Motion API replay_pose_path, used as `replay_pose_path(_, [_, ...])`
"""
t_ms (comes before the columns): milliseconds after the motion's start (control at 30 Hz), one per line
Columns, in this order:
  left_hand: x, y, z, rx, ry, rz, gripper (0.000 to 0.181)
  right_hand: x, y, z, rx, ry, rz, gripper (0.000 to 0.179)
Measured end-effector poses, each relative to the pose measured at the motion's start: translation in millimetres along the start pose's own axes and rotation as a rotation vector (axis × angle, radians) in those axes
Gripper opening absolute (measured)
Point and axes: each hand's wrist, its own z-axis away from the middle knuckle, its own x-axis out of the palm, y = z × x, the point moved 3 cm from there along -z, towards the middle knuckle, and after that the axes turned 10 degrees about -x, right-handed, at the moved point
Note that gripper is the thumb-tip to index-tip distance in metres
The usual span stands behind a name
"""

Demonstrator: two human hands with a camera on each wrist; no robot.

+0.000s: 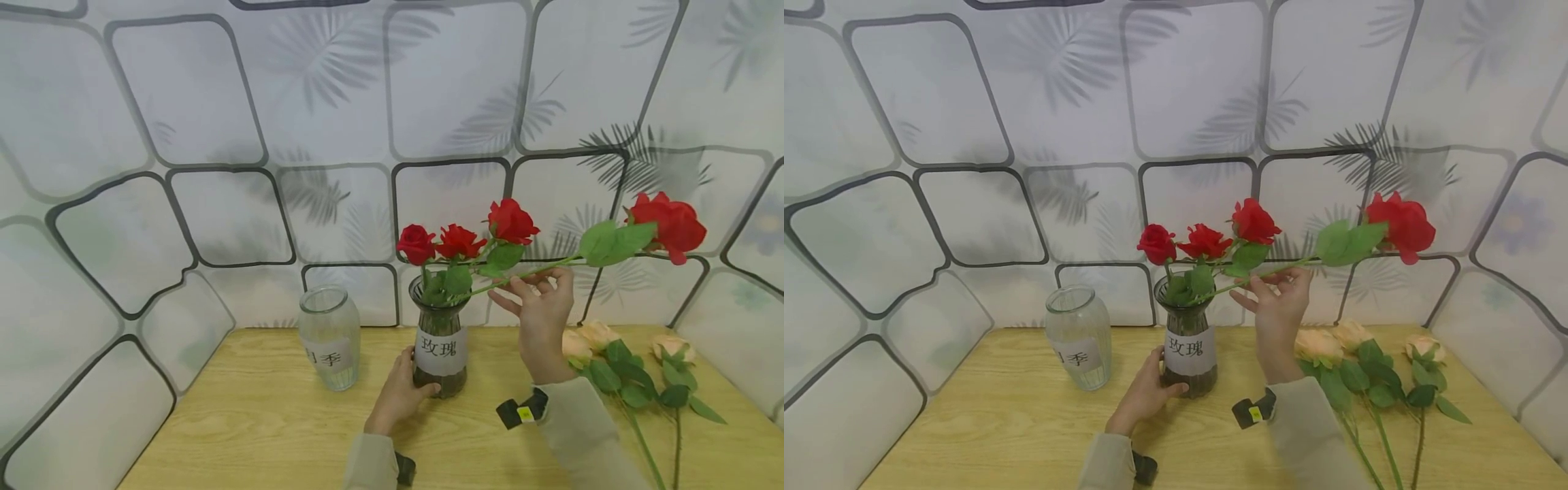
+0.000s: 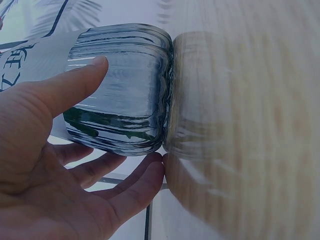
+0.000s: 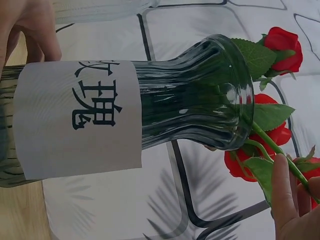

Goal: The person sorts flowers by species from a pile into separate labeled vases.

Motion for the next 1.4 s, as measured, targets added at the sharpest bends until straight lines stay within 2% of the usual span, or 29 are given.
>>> replay_pose_path(200, [0.1, -0.3, -0.2, 0.002, -0.002, 0.005, 0.08, 7, 4, 3.9, -0.066, -0.053, 0.099, 0.025])
replay_pose_path(467, [1.3, -0.7, -0.2, -0.003, -0.005, 0.021, 0.08, 23, 14, 13.9, -0.196, -0.245, 0.312, 0.02])
replay_pose_path(633, [2.4, 0.4, 0.1, -0.006, -0.013, 0.024, 0.081, 25, 16, 20.2, -0.333, -0.291, 0.492, 0.005])
replay_pose_path(767, [1.3, 1.4, 0.3, -0.013, -0.007, 0.013, 0.081, 27, 18, 22.3, -0.441, -0.377, 0.634, 0.005])
replay_pose_path(833, [0.7, 1.2, 0.2, -0.014, -0.005, 0.009, 0.081, 28, 21, 23.2, -0.45, -0.452, 0.697, 0.006])
replay_pose_path(933, [0.2, 0.0, 0.0, -0.012, -0.005, 0.011, 0.081, 29, 23, 24.6, -0.399, -0.54, 0.776, 0.009])
replay_pose_path(1033, [0.6, -0.9, -0.4, -0.013, -0.01, 0.018, 0.082, 28, 23, 25.6, -0.319, -0.552, 0.769, 0.005])
replay_pose_path(1100, [0.6, -0.5, -0.2, -0.017, -0.014, 0.021, 0.082, 27, 22, 25.8, -0.29, -0.521, 0.723, 0.021])
replay_pose_path(1200, [0.0, 0.9, 0.0, -0.022, -0.016, 0.023, 0.082, 24, 20, 26.5, -0.307, -0.477, 0.645, 0.048])
replay_pose_path(1233, [-0.2, 1.3, 0.2, -0.024, -0.015, 0.022, 0.082, 23, 20, 26.8, -0.33, -0.467, 0.621, 0.05])
replay_pose_path(1400, [-0.5, 1.9, 0.6, -0.022, -0.009, 0.014, 0.081, 21, 17, 26.5, -0.38, -0.425, 0.539, 0.039])
